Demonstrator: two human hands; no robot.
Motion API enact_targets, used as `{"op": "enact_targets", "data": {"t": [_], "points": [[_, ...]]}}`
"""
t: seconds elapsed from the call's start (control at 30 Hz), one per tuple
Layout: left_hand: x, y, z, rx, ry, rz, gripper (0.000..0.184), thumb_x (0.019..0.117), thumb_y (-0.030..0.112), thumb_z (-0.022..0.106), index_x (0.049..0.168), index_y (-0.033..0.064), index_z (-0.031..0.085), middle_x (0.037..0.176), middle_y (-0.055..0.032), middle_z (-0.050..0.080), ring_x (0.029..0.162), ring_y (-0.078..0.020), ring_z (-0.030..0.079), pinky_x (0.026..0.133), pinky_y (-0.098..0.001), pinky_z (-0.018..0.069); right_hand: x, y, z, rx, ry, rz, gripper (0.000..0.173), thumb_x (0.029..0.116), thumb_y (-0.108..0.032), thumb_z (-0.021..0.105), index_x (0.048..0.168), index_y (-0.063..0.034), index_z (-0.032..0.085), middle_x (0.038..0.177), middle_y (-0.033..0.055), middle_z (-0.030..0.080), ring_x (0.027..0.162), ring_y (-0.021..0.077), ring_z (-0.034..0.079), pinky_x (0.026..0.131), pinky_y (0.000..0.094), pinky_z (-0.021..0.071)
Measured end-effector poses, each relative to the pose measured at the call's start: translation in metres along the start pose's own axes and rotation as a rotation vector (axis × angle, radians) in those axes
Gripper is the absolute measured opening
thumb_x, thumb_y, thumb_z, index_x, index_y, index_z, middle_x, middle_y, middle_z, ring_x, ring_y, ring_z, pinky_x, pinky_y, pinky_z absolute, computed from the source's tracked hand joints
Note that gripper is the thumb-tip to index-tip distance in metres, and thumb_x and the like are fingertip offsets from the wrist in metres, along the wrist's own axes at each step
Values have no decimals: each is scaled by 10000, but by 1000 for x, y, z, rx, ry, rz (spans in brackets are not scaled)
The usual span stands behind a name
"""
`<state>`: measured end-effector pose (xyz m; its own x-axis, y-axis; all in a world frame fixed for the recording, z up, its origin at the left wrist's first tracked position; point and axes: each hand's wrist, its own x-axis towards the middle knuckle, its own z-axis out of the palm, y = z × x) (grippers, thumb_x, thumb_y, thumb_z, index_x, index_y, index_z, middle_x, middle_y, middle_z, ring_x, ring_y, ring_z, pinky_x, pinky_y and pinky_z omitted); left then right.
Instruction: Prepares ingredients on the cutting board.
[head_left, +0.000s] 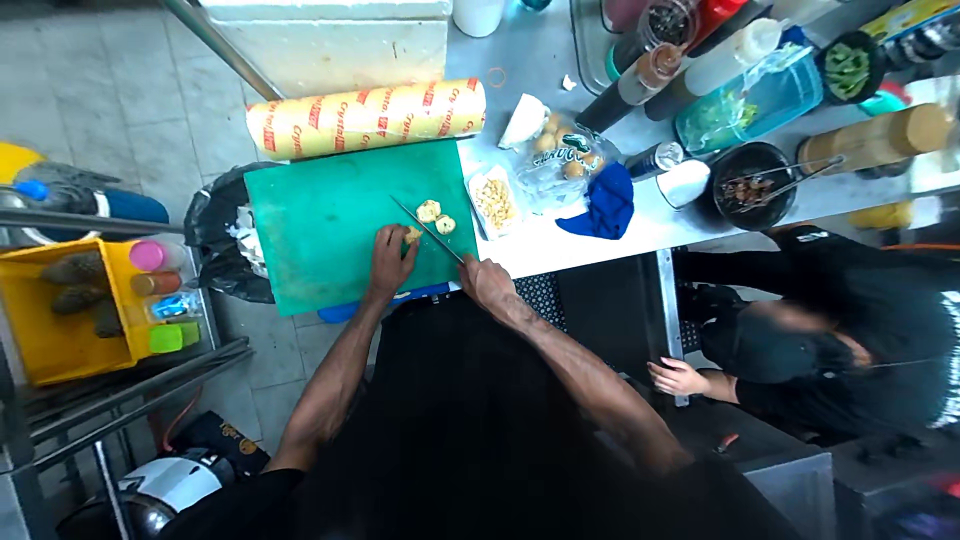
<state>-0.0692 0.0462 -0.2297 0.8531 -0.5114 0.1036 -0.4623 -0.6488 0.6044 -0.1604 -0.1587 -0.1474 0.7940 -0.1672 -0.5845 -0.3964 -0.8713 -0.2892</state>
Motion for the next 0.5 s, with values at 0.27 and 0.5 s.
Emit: {"op": "enact_targets", "data": {"t": [0.27, 0.5], "points": [[26, -31, 23, -18, 16, 88, 196, 1016, 186, 588, 1058, 26, 693, 1169, -154, 678, 1160, -310, 627, 1033, -426, 506, -8, -10, -7, -108, -80, 18, 291, 1074, -323, 472, 1154, -81, 613, 914, 181, 689, 867, 383, 715, 676, 540, 579], [26, -34, 29, -59, 81, 108, 185, 1016, 175, 610, 1044, 27, 718, 1135, -147, 698, 1146, -290, 646, 1032, -397, 514, 49, -20, 29, -107, -52, 11, 238, 1055, -180, 482, 1227, -50, 583, 1005, 221, 690, 919, 423, 712, 711, 566, 586]]}}
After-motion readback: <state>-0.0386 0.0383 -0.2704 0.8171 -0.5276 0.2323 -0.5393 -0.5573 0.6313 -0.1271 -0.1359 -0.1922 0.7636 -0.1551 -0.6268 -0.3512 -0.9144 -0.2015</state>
